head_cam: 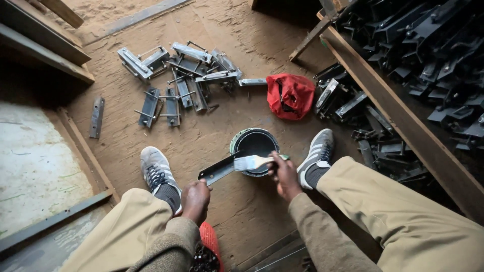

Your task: Painting individual metal brackets using a paintbrush and a small can of paint while seated on the floor.

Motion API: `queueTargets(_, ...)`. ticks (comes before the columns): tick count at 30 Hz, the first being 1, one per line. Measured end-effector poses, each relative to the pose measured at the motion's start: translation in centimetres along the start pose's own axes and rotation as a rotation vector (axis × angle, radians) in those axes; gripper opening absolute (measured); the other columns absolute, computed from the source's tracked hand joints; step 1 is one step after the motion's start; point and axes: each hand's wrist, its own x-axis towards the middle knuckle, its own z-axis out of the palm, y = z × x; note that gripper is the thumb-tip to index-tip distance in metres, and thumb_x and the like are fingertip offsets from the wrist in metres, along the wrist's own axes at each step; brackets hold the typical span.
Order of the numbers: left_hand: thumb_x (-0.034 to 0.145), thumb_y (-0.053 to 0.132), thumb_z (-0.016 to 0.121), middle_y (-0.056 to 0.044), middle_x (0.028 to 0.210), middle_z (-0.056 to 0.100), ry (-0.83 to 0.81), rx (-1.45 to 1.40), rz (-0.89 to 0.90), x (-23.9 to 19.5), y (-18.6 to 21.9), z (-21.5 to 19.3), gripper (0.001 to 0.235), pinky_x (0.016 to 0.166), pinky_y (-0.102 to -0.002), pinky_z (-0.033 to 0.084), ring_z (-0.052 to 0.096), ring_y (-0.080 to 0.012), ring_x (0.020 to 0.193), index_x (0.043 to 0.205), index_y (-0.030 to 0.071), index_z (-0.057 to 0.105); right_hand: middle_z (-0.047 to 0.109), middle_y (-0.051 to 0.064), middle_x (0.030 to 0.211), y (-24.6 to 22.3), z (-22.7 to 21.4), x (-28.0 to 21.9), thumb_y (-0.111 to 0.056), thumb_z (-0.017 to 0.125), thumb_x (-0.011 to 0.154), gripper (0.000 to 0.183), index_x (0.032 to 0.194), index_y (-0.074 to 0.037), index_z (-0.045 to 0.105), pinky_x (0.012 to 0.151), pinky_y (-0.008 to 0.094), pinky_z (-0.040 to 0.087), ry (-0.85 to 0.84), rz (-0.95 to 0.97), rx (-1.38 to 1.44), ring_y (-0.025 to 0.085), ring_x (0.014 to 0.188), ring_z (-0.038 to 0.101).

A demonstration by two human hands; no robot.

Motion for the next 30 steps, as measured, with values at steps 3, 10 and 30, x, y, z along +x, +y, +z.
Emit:
queueTargets(3, 0.093, 0.038, 0.045, -0.008, 0.106, 0.081, 0.032, 0.039, 0.012, 3.6, -2.3, 1.6, 0.043, 0.113, -0.045, 0.042, 0.062, -0.0347, 0.129, 0.098, 0.013, 0.081, 0.069, 0.01, 0.068, 1.4, 2.4, -0.1, -0.036, 0.07, 0.096, 0.03, 0.103, -0.008, 0.072, 0.035, 0.017, 0.034, -0.087, -0.025, -0.08, 0.013, 0.048, 0.062)
queueTargets(10, 0.093, 0.04, 0.043, -0.011, 0.107, 0.08, 0.047, 0.09, 0.034, 3.6, -2.4, 1.6, 0.047, 0.111, -0.045, 0.043, 0.062, -0.0373, 0.128, 0.093, 0.014, 0.081, 0.069, 0.007, 0.062, 0.9, 0.6, 2.8, -0.036, 0.074, 0.091, 0.025, 0.09, -0.01, 0.075, 0.042, 0.024, 0.04, 0.168, -0.172, -0.233, 0.015, 0.047, 0.062)
queueTargets(30, 0.096, 0.046, 0.045, -0.003, 0.101, 0.082, 0.061, 0.091, 0.055, 5.8, -4.2, 2.5, 0.046, 0.11, -0.045, 0.045, 0.064, -0.0319, 0.127, 0.097, 0.017, 0.082, 0.067, 0.005, 0.07, -3.3, 3.9, -4.0, -0.038, 0.07, 0.094, 0.03, 0.09, -0.008, 0.07, 0.061, 0.027, 0.049, 0.055, -0.165, -0.293, 0.016, 0.063, 0.06)
